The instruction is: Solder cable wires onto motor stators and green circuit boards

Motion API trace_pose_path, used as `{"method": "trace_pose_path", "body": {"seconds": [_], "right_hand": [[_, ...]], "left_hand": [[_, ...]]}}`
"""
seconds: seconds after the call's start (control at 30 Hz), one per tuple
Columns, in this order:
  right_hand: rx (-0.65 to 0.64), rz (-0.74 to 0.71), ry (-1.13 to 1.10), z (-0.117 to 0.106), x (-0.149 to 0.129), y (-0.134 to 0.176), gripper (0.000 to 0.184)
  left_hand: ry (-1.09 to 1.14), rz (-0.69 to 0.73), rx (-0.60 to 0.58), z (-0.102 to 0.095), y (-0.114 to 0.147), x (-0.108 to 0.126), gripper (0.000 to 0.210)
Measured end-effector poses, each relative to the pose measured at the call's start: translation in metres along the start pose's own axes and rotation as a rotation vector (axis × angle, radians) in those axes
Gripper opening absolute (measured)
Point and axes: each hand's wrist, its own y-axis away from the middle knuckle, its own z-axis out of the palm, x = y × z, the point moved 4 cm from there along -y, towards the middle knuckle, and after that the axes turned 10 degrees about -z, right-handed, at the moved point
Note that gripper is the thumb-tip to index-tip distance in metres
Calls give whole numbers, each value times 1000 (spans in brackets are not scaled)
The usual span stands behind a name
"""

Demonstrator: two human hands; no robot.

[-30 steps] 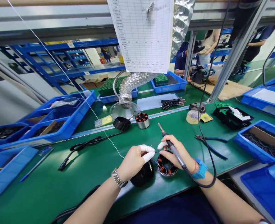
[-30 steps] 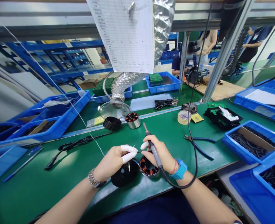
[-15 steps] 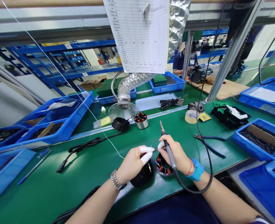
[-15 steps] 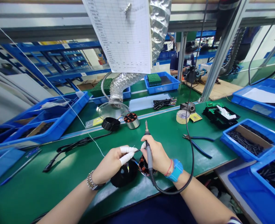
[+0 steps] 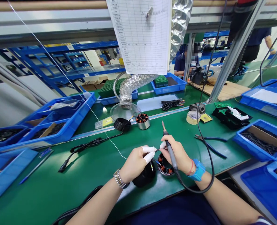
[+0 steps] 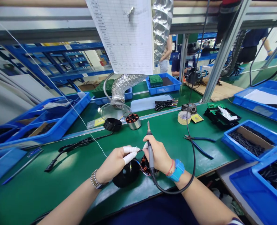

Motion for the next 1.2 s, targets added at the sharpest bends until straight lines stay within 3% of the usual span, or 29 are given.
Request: {"method": "trace_pose_path", "body": {"seconds": [0.2,0.3,0.4,0.47,0.57,0.63,0.73,0.93,1.2], "right_hand": [[37,9,103,2,-5,-3,27],[66,45,39,-10,-11,5,26],[150,166,-110,-18,-18,25,25],[89,257,-292,-12,-23,39,28],[-32,342,-510,2,-27,52,31],[-3,339,-525,2,-25,51,31],[49,278,-411,-6,-17,42,28],[13,91,-54,-17,-5,32,20],[64,98,-94,-20,-3,38,21]], "left_hand": [[-95,43,-16,1,4,4,30],[-45,54,-143,-7,7,3,30],[27,163,-338,-13,11,5,32],[-65,236,-392,-13,13,6,28],[-265,269,-276,-12,10,8,17],[-335,255,-182,-9,9,9,14],[-364,240,-109,-5,11,10,15],[-334,209,-5,1,12,7,15],[-312,183,43,13,3,5,20]]}}
